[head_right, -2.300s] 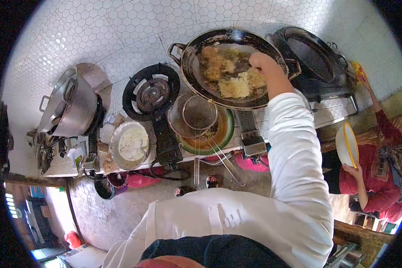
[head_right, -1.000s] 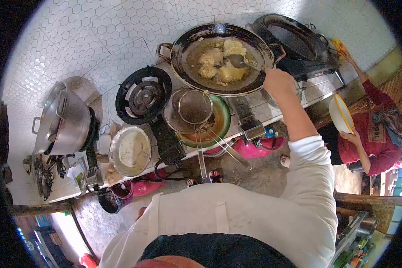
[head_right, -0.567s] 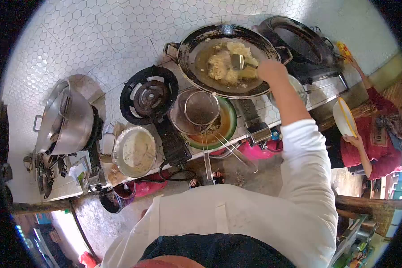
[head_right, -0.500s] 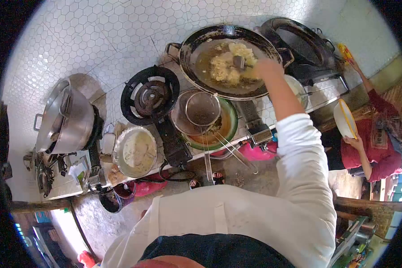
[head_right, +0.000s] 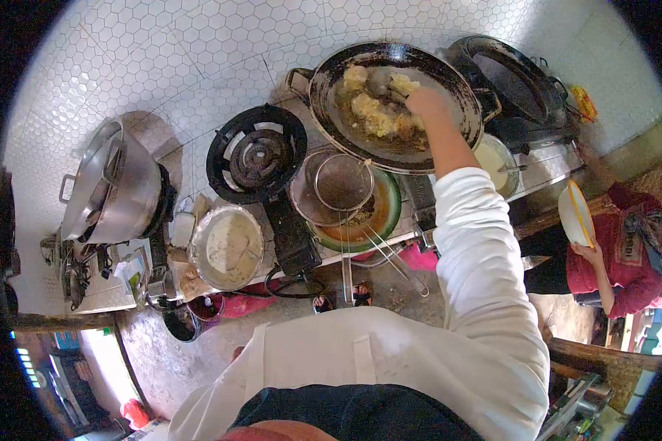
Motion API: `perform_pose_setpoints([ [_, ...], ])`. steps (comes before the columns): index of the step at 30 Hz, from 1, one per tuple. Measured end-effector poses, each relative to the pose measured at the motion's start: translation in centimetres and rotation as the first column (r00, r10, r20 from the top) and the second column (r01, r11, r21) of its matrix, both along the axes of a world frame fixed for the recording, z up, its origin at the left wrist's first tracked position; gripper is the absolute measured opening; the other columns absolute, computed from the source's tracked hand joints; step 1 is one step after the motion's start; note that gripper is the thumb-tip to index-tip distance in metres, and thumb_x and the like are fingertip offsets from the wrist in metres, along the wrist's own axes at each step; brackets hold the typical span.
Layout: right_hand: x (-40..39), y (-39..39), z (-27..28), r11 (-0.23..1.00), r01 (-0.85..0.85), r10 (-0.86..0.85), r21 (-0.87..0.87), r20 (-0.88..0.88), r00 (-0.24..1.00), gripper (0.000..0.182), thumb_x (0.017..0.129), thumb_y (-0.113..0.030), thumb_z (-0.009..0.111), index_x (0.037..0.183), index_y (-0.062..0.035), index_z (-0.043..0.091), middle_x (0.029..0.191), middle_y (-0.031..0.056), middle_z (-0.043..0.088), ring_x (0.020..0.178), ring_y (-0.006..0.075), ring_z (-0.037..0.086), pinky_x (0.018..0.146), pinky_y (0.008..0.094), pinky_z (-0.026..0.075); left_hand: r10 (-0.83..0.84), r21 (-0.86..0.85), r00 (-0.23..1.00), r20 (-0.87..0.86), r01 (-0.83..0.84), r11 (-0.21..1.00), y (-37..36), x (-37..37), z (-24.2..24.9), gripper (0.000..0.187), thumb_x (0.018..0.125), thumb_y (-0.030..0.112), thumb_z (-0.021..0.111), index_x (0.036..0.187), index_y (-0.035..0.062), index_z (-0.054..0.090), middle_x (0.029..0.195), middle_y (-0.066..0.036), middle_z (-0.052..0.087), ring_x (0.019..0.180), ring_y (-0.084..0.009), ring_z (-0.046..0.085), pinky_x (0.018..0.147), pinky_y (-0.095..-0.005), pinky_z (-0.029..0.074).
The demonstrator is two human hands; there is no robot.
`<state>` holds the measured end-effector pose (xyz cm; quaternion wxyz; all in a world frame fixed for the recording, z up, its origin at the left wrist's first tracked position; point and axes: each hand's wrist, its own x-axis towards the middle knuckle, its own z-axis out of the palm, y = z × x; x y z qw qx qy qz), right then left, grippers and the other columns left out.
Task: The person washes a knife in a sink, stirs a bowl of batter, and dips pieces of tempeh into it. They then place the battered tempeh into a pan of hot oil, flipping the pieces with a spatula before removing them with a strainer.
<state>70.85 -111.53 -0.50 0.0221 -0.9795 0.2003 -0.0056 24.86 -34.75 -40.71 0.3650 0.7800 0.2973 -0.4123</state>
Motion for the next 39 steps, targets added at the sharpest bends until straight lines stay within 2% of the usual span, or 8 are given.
perform_pose_setpoints([
  [2,-0.1,0.6,0.7,0.999,-0.03,0.032,-0.035,0.055,0.998,0.025,0.074,-0.016,0.047,0.079,0.0019,0.065,0.087,0.0216,0.062,0.082,0.0336,0.061,0.069,0.0423,0.048,0.006,-0.189,0.999,0.036,0.001,0.982,0.4,0.1,-1.6,0.033,0.079,0.03,0.056,0.106,0.0126,0.054,0.099,-0.003,0.062,0.082,-0.0176,0.06,0.073,-0.0377,0.049],
  [5,-0.6,2.5,2.3,0.998,0.059,-0.059,0.0,-0.008,0.998,0.026,0.073,-0.015,0.049,0.087,-0.0005,0.065,0.1,0.0206,0.06,0.092,0.0311,0.059,0.076,0.0419,0.048,-0.166,0.126,0.986,0.026,0.162,0.979,-1.4,1.8,2.6,0.036,0.076,0.03,0.057,0.108,0.0132,0.054,0.098,-0.002,0.063,0.083,-0.0177,0.061,0.073,-0.0367,0.049],
  [8,-0.7,2.0,2.1,0.998,0.053,-0.053,0.028,0.009,0.999,0.024,0.073,-0.013,0.047,0.082,0.0003,0.065,0.089,0.0231,0.061,0.082,0.0314,0.062,0.069,0.0425,0.048,-0.281,0.266,0.959,0.024,0.265,0.927,-6.1,3.4,10.5,0.039,0.074,0.03,0.058,0.109,0.0137,0.054,0.096,-0.002,0.064,0.083,-0.0178,0.061,0.074,-0.0357,0.049],
  [14,-3.1,1.6,4.4,0.983,-0.079,0.086,0.165,-0.032,0.996,0.021,0.071,-0.011,0.045,0.069,0.0031,0.061,0.062,0.0235,0.057,0.052,0.0316,0.059,0.053,0.0423,0.046,-0.073,0.106,0.995,-0.067,0.08,0.991,-6.4,3.8,10.8,0.039,0.075,0.028,0.059,0.108,0.0083,0.054,0.096,-0.007,0.063,0.082,-0.017,0.061,0.072,-0.0323,0.049],
  [16,-5.1,3.0,6.4,0.987,-0.128,0.136,0.094,-0.087,0.987,0.029,0.073,-0.017,0.045,0.086,0.0011,0.064,0.095,0.0233,0.06,0.088,0.0371,0.058,0.079,0.0425,0.045,-0.052,0.057,0.997,-0.06,0.056,0.997,-5.9,3.8,10.2,0.036,0.076,0.026,0.059,0.106,0.0068,0.054,0.097,-0.008,0.063,0.081,-0.0167,0.061,0.07,-0.0316,0.049],
  [22,-8.1,3.7,6.6,0.984,-0.091,0.118,0.156,-0.169,0.979,0.032,0.074,-0.019,0.044,0.089,0.0012,0.063,0.099,0.0214,0.059,0.092,0.0359,0.057,0.079,0.0424,0.045,0.21,-0.055,0.97,-0.124,-0.217,0.975,-6.6,5.0,9.5,0.026,0.079,0.022,0.054,0.101,0.0093,0.055,0.101,-0.006,0.061,0.09,-0.016,0.057,0.079,-0.0307,0.046],
  [26,-8.0,2.5,5.6,0.975,-0.221,0.219,0.021,-0.239,0.946,0.033,0.076,-0.02,0.044,0.089,0.0049,0.06,0.085,0.0227,0.061,0.073,0.036,0.06,0.068,0.0436,0.046,0.152,-0.016,0.981,-0.121,-0.156,0.988,-6.2,5.2,8.8,0.025,0.08,0.021,0.051,0.102,0.0108,0.055,0.103,-0.005,0.06,0.097,-0.0155,0.054,0.085,-0.0299,0.042],
  [39,-4.0,3.6,3.9,0.965,-0.241,0.164,-0.103,-0.477,0.863,0.036,0.082,-0.024,0.04,0.102,-0.0023,0.06,0.111,0.0166,0.056,0.101,0.0327,0.055,0.084,0.0424,0.043,-0.027,0.037,0.993,-0.119,0.031,0.999,-6.4,5.0,10.5,0.029,0.079,0.028,0.052,0.105,0.0147,0.056,0.107,-0.004,0.059,0.102,-0.0201,0.054,0.089,-0.033,0.041],
])
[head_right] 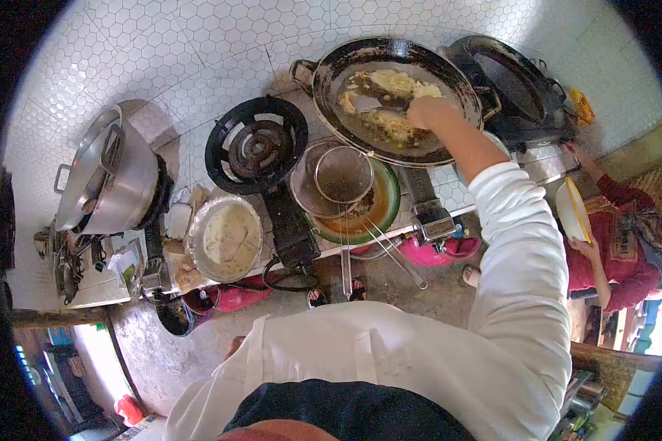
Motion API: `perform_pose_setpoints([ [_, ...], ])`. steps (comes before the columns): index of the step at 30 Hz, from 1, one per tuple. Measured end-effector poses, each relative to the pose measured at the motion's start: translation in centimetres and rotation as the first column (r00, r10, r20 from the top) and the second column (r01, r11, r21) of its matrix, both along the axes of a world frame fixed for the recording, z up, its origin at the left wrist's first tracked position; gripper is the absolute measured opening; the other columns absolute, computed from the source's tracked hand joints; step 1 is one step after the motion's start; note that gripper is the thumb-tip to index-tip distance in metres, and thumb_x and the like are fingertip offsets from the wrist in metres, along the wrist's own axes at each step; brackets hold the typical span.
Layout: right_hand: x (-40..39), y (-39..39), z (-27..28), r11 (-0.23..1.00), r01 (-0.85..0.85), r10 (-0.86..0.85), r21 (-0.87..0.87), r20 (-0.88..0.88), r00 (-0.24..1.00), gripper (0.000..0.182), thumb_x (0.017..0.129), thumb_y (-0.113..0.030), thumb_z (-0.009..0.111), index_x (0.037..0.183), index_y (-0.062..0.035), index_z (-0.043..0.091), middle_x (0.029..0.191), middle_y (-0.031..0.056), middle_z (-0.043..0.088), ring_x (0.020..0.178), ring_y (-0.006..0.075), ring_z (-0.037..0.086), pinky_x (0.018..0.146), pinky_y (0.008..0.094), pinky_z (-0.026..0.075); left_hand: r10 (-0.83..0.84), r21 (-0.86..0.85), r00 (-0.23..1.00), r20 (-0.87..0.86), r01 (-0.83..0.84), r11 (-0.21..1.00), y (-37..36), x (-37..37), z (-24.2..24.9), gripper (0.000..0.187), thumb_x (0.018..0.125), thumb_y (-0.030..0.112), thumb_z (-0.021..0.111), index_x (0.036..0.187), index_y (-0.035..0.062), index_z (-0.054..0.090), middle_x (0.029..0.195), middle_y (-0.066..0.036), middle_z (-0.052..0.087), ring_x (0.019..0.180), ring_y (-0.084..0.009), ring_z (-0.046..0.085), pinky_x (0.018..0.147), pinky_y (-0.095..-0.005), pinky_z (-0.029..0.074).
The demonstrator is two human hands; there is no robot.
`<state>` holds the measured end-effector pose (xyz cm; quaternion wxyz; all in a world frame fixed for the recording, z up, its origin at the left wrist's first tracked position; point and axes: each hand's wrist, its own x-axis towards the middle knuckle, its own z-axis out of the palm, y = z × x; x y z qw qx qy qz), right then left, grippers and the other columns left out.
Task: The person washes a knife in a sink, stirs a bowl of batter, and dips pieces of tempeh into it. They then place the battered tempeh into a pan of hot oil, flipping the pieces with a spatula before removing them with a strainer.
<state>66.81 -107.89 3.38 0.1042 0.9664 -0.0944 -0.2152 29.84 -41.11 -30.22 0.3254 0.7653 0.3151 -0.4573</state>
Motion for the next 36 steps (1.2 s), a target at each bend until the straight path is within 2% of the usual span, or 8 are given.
perform_pose_setpoints([
  [9,-1.7,3.3,1.9,0.997,-0.016,0.017,-0.08,0.002,1.0,0.034,0.079,-0.019,0.043,0.104,-0.0045,0.061,0.112,0.014,0.057,0.101,0.0312,0.056,0.083,0.0411,0.045,-0.297,0.092,0.955,0.004,0.295,0.951,1.8,-0.6,-3.2,0.036,0.078,0.032,0.056,0.109,0.0136,0.054,0.108,-0.005,0.059,0.1,-0.0221,0.056,0.085,-0.0341,0.044],
  [12,-2.3,3.8,2.2,0.998,0.025,-0.018,-0.065,0.103,0.995,0.034,0.08,-0.02,0.041,0.102,-0.0038,0.061,0.108,0.0151,0.058,0.099,0.0314,0.057,0.082,0.0399,0.046,-0.048,-0.072,0.956,0.29,0.071,0.995,2.6,-1.1,-5.5,0.039,0.076,0.031,0.059,0.109,0.0106,0.053,0.105,-0.007,0.06,0.096,-0.0221,0.057,0.08,-0.0335,0.047],
  [14,-2.9,3.5,3.4,0.995,0.087,-0.079,-0.041,0.173,0.982,0.034,0.079,-0.02,0.041,0.102,-0.0041,0.061,0.108,0.0151,0.058,0.098,0.0315,0.057,0.082,0.0394,0.046,0.031,-0.176,0.999,0.039,-0.023,0.984,3.4,0.9,-7.1,0.036,0.076,0.027,0.061,0.107,0.0093,0.054,0.102,-0.008,0.061,0.091,-0.0196,0.058,0.076,-0.0312,0.048],
  [18,-5.6,1.1,6.8,0.992,0.121,-0.117,-0.024,0.145,0.983,0.036,0.079,-0.023,0.041,0.103,-0.0042,0.061,0.108,0.0161,0.058,0.098,0.0325,0.057,0.084,0.0399,0.045,0.151,-0.178,0.969,0.194,-0.117,0.977,4.9,1.0,-10.2,0.034,0.075,0.024,0.064,0.105,0.0095,0.054,0.096,-0.007,0.061,0.084,-0.0173,0.058,0.073,-0.0299,0.048],
  [23,-8.9,-0.5,7.5,0.982,0.182,-0.175,-0.049,0.112,0.978,0.036,0.077,-0.023,0.043,0.102,-0.005,0.061,0.108,0.0163,0.058,0.099,0.0327,0.056,0.084,0.0413,0.044,-0.082,-0.026,0.996,0.033,0.083,0.996,-1.7,3.5,1.7,0.037,0.073,0.026,0.066,0.105,0.0107,0.055,0.097,-0.006,0.062,0.085,-0.0167,0.059,0.074,-0.0303,0.048],
  [30,-8.7,1.8,7.3,0.982,0.13,-0.142,-0.133,-0.081,0.987,0.035,0.077,-0.02,0.045,0.105,-0.0072,0.061,0.111,0.0114,0.058,0.1,0.0298,0.057,0.082,0.0411,0.045,-0.077,-0.001,0.995,0.061,0.078,0.997,1.0,1.9,-4.5,0.031,0.079,0.029,0.058,0.105,0.0141,0.055,0.105,-0.002,0.06,0.095,-0.0145,0.054,0.083,-0.0295,0.042],
  [35,-7.3,1.6,6.2,0.973,0.058,-0.088,-0.222,-0.125,0.988,0.035,0.076,-0.018,0.047,0.107,-0.0106,0.061,0.112,0.0073,0.058,0.101,0.0271,0.057,0.08,0.0407,0.045,0.019,0.069,0.998,-0.057,-0.015,0.998,-6.3,4.0,7.9,0.026,0.086,0.032,0.046,0.105,0.0166,0.056,0.113,0.004,0.056,0.11,-0.0114,0.047,0.096,-0.0283,0.033],
  [36,-7.1,1.5,5.9,0.974,0.066,-0.093,-0.217,-0.117,0.989,0.035,0.075,-0.018,0.047,0.107,-0.011,0.061,0.112,0.0074,0.059,0.1,0.0271,0.057,0.08,0.0411,0.045,-0.172,-0.01,0.985,0.004,0.172,0.985,-0.7,1.2,-3.1,0.027,0.085,0.033,0.048,0.105,0.0163,0.056,0.113,0.003,0.057,0.107,-0.0123,0.049,0.094,-0.0289,0.035],
])
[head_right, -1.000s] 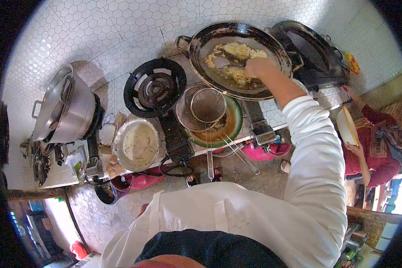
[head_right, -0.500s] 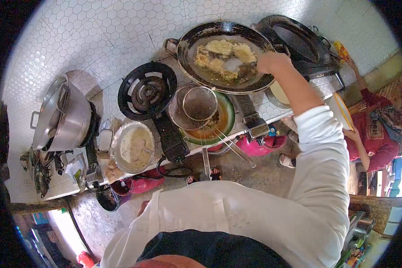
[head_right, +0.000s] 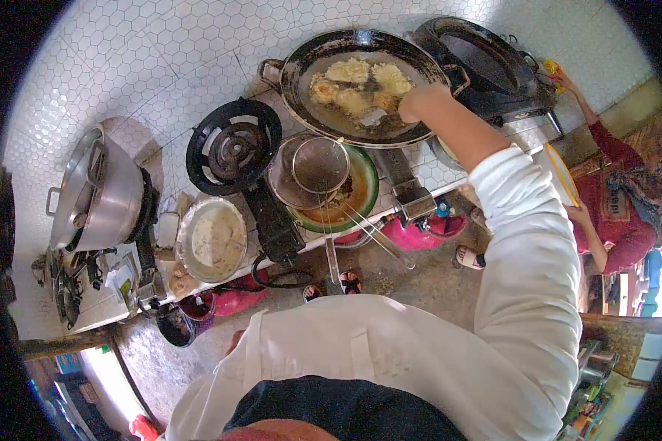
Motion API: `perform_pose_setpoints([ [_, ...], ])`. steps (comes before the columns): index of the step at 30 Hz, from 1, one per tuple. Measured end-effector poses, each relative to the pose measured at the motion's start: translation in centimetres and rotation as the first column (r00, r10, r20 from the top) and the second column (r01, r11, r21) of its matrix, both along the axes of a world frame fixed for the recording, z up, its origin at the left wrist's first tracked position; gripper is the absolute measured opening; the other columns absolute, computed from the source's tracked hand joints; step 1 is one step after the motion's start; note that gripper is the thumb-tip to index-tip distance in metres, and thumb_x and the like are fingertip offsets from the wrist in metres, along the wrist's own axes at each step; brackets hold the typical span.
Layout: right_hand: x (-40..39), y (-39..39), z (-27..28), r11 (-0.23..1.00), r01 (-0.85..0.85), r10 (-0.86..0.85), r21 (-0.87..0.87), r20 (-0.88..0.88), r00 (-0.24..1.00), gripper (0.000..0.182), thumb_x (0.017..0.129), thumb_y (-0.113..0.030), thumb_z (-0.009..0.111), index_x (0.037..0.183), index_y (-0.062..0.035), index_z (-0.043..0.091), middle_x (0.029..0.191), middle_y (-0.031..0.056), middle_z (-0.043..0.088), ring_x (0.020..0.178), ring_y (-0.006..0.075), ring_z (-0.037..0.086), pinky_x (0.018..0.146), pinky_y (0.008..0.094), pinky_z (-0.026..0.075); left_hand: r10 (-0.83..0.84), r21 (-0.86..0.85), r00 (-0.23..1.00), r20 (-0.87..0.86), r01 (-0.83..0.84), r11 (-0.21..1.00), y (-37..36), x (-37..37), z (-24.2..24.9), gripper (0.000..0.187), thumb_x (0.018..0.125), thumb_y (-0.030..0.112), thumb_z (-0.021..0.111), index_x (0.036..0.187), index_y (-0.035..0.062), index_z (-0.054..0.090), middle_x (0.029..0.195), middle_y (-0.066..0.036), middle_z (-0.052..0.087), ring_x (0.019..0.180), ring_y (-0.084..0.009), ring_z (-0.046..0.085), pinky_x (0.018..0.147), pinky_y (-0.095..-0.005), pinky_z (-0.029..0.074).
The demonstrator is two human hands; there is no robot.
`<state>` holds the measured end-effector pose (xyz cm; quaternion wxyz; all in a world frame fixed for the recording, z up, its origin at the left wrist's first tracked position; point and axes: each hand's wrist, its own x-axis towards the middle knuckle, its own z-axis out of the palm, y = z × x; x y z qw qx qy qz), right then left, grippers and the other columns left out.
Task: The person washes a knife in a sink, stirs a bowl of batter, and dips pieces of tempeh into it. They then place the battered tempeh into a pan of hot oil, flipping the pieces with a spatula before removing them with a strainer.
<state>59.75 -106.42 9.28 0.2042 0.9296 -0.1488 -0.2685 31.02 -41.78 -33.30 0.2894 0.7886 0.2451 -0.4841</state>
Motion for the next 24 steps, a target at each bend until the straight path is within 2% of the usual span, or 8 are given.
perform_pose_setpoints([
  [2,0.1,-0.3,0.1,1.0,0.007,-0.007,0.002,0.01,1.0,0.035,0.075,-0.018,0.047,0.107,-0.0115,0.061,0.111,0.0075,0.059,0.1,0.0271,0.057,0.079,0.0414,0.046,-0.338,-0.111,0.921,0.191,0.363,0.925,5.9,-3.1,-12.3,0.029,0.082,0.033,0.053,0.105,0.0157,0.056,0.111,0.001,0.057,0.103,-0.0141,0.053,0.091,-0.0302,0.039],
  [6,-0.5,-1.6,1.9,0.998,0.014,-0.017,0.053,0.05,0.999,0.036,0.074,-0.017,0.047,0.107,-0.0111,0.061,0.111,0.009,0.059,0.1,0.0272,0.058,0.079,0.0413,0.046,-0.368,0.165,0.899,0.236,0.337,0.927,3.4,-3.0,-8.0,0.031,0.08,0.032,0.057,0.104,0.0142,0.056,0.109,0.001,0.058,0.098,-0.0139,0.055,0.088,-0.0308,0.042],
  [8,-0.8,-2.8,2.7,0.997,0.031,-0.035,0.074,0.057,0.998,0.036,0.073,-0.017,0.047,0.106,-0.0109,0.062,0.111,0.0096,0.059,0.1,0.0274,0.057,0.079,0.0412,0.046,-0.115,0.082,0.978,0.176,0.102,0.991,3.0,-3.0,-7.8,0.032,0.08,0.034,0.056,0.105,0.0138,0.056,0.107,0.0,0.059,0.098,-0.0142,0.055,0.089,-0.0309,0.041],
  [10,-0.8,-3.9,3.0,0.993,0.102,-0.115,0.066,0.255,0.96,0.036,0.073,-0.019,0.049,0.104,-0.0103,0.062,0.109,0.0105,0.06,0.096,0.0282,0.059,0.074,0.0427,0.048,-0.026,0.016,0.989,0.144,0.024,1.0,2.7,-3.0,-7.2,0.032,0.079,0.033,0.058,0.105,0.0135,0.056,0.105,-0.001,0.06,0.096,-0.0144,0.056,0.086,-0.031,0.042],
  [14,-0.2,-4.5,1.0,0.996,0.086,-0.071,-0.028,0.35,0.934,0.034,0.073,-0.02,0.05,0.101,-0.0081,0.064,0.104,0.011,0.062,0.09,0.0285,0.062,0.068,0.0445,0.049,0.286,-0.207,0.958,-0.019,-0.284,0.936,2.8,-1.3,-5.2,0.035,0.074,0.026,0.065,0.105,0.0124,0.056,0.099,-0.005,0.062,0.087,-0.0154,0.059,0.077,-0.0315,0.047],
  [17,-0.9,-4.4,-0.2,0.998,-0.058,0.067,-0.034,0.421,0.905,0.032,0.074,-0.02,0.049,0.098,-0.0066,0.065,0.1,0.011,0.063,0.087,0.0282,0.063,0.064,0.0458,0.05,0.123,0.063,0.974,0.191,-0.138,0.988,1.1,-1.6,-4.3,0.035,0.072,0.022,0.067,0.104,0.0119,0.057,0.097,-0.005,0.063,0.082,-0.0154,0.06,0.073,-0.0307,0.048],
  [20,-2.4,-4.1,1.0,1.0,-0.002,0.012,-0.029,0.339,0.941,0.031,0.074,-0.019,0.048,0.097,-0.0056,0.065,0.1,0.0116,0.063,0.089,0.0279,0.062,0.068,0.0447,0.05,0.176,-0.067,0.976,0.129,-0.168,0.983,1.9,-1.1,-4.4,0.033,0.073,0.022,0.066,0.102,0.0109,0.058,0.097,-0.006,0.063,0.081,-0.0163,0.06,0.073,-0.0307,0.048],
  [24,-2.8,-5.4,0.9,0.997,0.036,-0.061,0.075,0.362,0.93,0.031,0.075,-0.019,0.048,0.097,-0.0065,0.065,0.101,0.0128,0.062,0.092,0.0289,0.061,0.075,0.0415,0.049,0.022,0.051,0.996,0.092,-0.027,0.998,0.7,-1.2,-2.5,0.032,0.075,0.021,0.064,0.104,0.0102,0.057,0.097,-0.005,0.062,0.081,-0.0153,0.06,0.072,-0.0302,0.048],
])
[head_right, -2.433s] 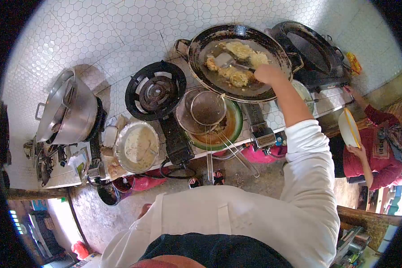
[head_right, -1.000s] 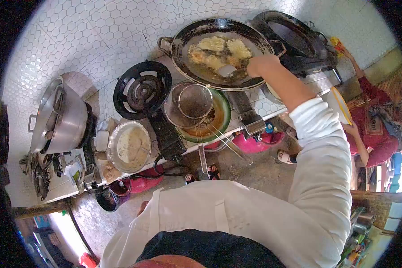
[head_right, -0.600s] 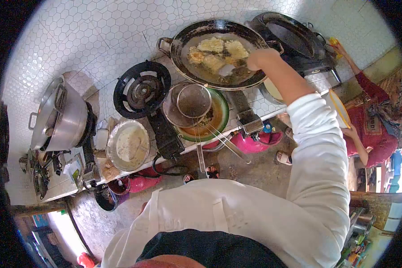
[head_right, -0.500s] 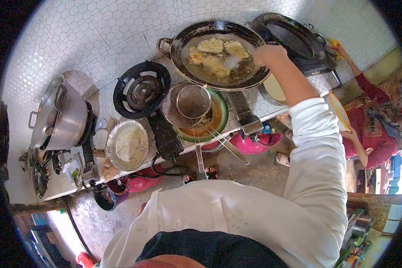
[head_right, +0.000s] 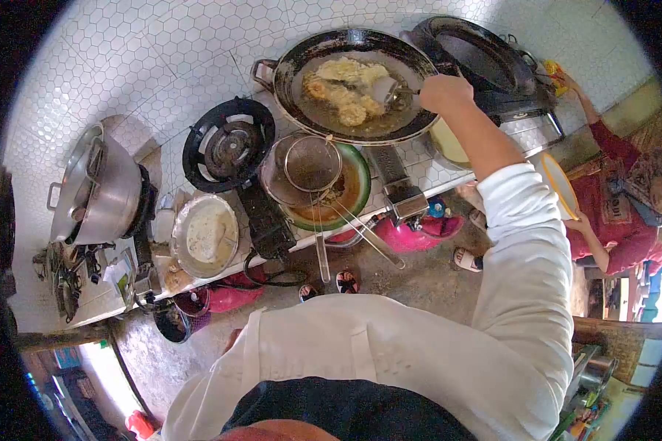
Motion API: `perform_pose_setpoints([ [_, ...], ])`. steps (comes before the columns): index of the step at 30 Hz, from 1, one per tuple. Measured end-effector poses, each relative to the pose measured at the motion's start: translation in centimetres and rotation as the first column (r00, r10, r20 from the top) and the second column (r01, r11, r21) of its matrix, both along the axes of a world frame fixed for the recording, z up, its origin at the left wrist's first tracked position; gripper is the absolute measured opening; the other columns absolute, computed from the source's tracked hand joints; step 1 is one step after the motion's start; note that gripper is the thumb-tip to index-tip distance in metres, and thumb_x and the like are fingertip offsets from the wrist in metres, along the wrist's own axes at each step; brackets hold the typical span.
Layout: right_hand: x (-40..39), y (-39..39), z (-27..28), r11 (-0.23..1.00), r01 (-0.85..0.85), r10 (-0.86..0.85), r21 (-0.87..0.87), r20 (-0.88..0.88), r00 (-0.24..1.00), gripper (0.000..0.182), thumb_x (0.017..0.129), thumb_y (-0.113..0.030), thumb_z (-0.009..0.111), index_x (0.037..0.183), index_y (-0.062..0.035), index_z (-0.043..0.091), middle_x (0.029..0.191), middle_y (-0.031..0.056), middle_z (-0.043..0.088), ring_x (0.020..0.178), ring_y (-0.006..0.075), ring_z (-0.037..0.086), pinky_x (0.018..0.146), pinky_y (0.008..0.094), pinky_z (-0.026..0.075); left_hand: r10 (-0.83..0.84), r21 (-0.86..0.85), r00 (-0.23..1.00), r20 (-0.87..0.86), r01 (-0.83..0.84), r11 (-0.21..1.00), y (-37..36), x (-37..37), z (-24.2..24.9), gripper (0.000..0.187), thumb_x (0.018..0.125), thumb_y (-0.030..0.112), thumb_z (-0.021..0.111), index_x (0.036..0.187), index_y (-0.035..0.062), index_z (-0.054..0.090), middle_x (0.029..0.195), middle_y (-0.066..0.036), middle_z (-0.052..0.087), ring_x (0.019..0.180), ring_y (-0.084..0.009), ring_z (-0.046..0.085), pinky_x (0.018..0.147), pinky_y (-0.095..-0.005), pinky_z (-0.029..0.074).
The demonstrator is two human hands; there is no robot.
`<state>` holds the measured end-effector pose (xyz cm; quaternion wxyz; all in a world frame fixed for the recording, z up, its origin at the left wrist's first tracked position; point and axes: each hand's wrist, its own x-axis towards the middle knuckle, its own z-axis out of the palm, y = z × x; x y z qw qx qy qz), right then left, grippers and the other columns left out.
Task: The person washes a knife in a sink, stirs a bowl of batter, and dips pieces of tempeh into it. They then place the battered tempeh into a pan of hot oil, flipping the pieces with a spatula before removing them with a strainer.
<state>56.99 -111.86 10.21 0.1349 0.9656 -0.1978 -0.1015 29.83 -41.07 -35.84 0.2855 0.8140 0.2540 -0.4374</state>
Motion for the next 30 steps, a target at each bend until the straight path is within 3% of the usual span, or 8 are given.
perform_pose_setpoints([
  [2,0.1,0.2,-0.2,0.999,0.013,-0.013,0.031,-0.002,1.0,0.031,0.075,-0.019,0.047,0.098,-0.0067,0.064,0.102,0.0133,0.062,0.094,0.0292,0.06,0.077,0.0405,0.048,0.166,-0.053,0.985,-0.04,-0.168,0.984,-3.2,0.6,4.6,0.031,0.077,0.019,0.062,0.105,0.0097,0.055,0.097,-0.005,0.062,0.08,-0.0152,0.06,0.071,-0.0297,0.048],
  [5,0.1,1.1,-0.9,0.998,-0.026,0.029,0.052,-0.049,0.998,0.031,0.076,-0.02,0.047,0.098,-0.007,0.064,0.103,0.0134,0.062,0.096,0.0295,0.059,0.077,0.0409,0.048,0.218,-0.068,0.975,0.04,-0.215,0.974,-3.0,-0.1,1.8,0.031,0.077,0.018,0.062,0.106,0.0098,0.055,0.096,-0.006,0.062,0.08,-0.0158,0.059,0.07,-0.0293,0.048],
  [8,0.1,0.9,-2.2,0.999,-0.027,0.027,0.017,-0.037,0.999,0.032,0.076,-0.02,0.046,0.1,-0.0065,0.063,0.103,0.0138,0.061,0.097,0.0301,0.059,0.077,0.0414,0.048,-0.082,-0.105,0.993,0.084,0.091,0.99,-0.2,-0.8,-4.3,0.031,0.078,0.017,0.062,0.106,0.0096,0.054,0.096,-0.006,0.062,0.08,-0.0158,0.059,0.069,-0.0276,0.048],
  [11,0.7,0.3,-2.1,0.995,-0.094,0.092,-0.015,-0.083,0.992,0.033,0.076,-0.02,0.046,0.101,-0.0065,0.063,0.103,0.0133,0.062,0.096,0.031,0.059,0.076,0.0416,0.049,0.076,-0.04,0.993,0.092,-0.073,0.997,-6.1,0.8,8.4,0.03,0.079,0.023,0.06,0.106,0.0098,0.054,0.097,-0.004,0.061,0.082,-0.0162,0.058,0.07,-0.0291,0.048],
  [18,4.3,1.5,-3.5,0.998,-0.062,0.061,0.002,0.054,0.997,0.03,0.077,-0.018,0.046,0.099,-0.0075,0.064,0.104,0.0107,0.062,0.093,0.0286,0.061,0.07,0.0464,0.05,0.184,-0.124,0.982,0.029,-0.179,0.976,-4.2,-1.3,3.1,0.03,0.076,0.028,0.063,0.1,0.0106,0.058,0.096,-0.004,0.062,0.084,-0.0169,0.059,0.072,-0.0322,0.047],
  [21,4.9,2.3,-5.6,0.999,-0.038,0.037,0.033,0.026,0.999,0.03,0.078,-0.018,0.045,0.101,-0.0084,0.063,0.103,0.0108,0.062,0.093,0.028,0.061,0.072,0.0458,0.049,-0.005,0.021,0.955,0.295,-0.001,1.0,-2.8,-2.5,-2.5,0.025,0.076,0.029,0.061,0.091,0.0097,0.06,0.09,-0.006,0.063,0.077,-0.0159,0.059,0.065,-0.0321,0.048],
  [25,2.8,2.8,-4.6,0.985,-0.137,0.121,0.108,0.148,0.982,0.032,0.079,-0.021,0.047,0.108,-0.0146,0.058,0.104,0.0115,0.061,0.096,0.0299,0.058,0.078,0.0415,0.047,0.117,-0.432,0.988,0.097,-0.065,0.9,-10.5,3.6,4.8,0.025,0.082,0.032,0.055,0.087,0.0085,0.06,0.081,-0.003,0.059,0.068,-0.0136,0.058,0.057,-0.029,0.046],
  [30,-1.9,1.6,-1.7,0.99,-0.111,0.097,0.089,0.143,0.985,0.034,0.081,-0.029,0.048,0.113,-0.0177,0.052,0.101,0.011,0.061,0.095,0.0292,0.058,0.077,0.043,0.047,0.032,-0.582,0.994,0.1,0.033,0.813,-26.2,9.7,20.0,0.033,0.083,0.041,0.055,0.085,0.0076,0.06,0.076,-0.001,0.056,0.071,-0.0105,0.055,0.057,-0.027,0.043],
])
